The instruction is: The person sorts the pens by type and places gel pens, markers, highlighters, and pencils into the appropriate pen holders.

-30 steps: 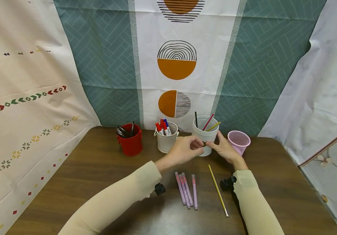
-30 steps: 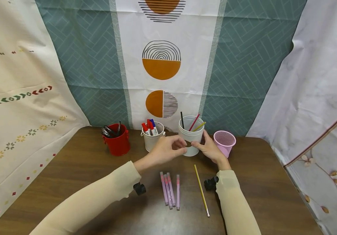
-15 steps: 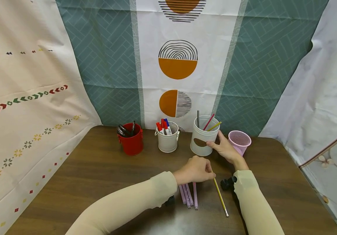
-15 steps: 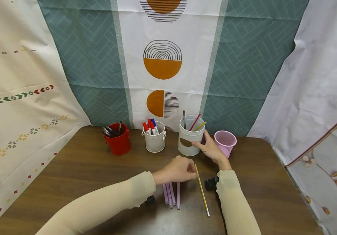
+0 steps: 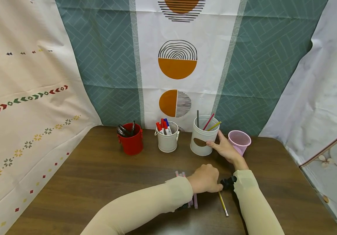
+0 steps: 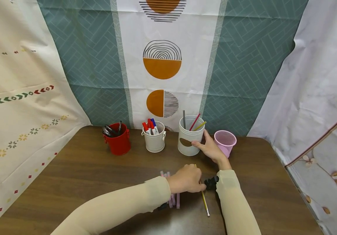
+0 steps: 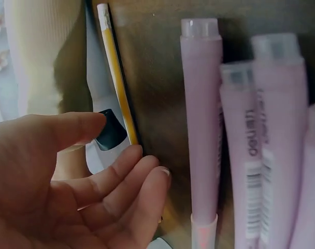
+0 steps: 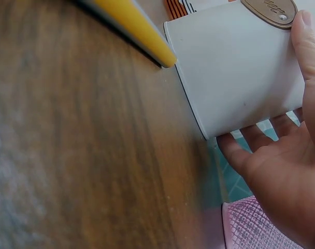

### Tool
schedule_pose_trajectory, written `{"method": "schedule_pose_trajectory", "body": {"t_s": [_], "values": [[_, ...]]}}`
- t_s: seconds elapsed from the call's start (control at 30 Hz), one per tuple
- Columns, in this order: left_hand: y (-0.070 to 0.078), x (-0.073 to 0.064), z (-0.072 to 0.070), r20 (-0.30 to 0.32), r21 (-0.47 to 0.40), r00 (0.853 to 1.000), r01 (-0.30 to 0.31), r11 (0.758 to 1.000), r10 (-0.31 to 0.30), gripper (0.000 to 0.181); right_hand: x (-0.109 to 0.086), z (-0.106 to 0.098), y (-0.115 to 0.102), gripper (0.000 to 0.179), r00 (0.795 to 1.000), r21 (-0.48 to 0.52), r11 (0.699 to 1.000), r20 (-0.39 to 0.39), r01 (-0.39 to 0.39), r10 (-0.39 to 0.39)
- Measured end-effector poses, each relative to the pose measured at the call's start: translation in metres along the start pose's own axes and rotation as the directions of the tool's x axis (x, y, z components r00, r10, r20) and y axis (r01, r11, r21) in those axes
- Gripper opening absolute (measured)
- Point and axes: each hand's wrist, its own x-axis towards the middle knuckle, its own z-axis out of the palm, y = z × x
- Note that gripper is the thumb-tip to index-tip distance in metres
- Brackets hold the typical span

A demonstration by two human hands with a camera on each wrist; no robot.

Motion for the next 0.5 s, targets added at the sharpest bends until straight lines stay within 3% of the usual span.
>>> {"method": "schedule_pose_trajectory", "body": {"t_s": [0.33,0.5], "values": [[0.007,0.012,0.011,0.016,0.118,0.994,0.11,0.987,-0.112,0.026,-0.001,0.0,0.0,0.079,1.0,0.007,1.0,0.002,-0.009,0.009],[0.003,0.013,0.01,0.03,0.125,0.99,0.134,0.983,-0.139,0.028,-0.001,0.0,0.0,0.08,1.0,-0.013,1.0,-0.001,0.003,-0.003]]}}
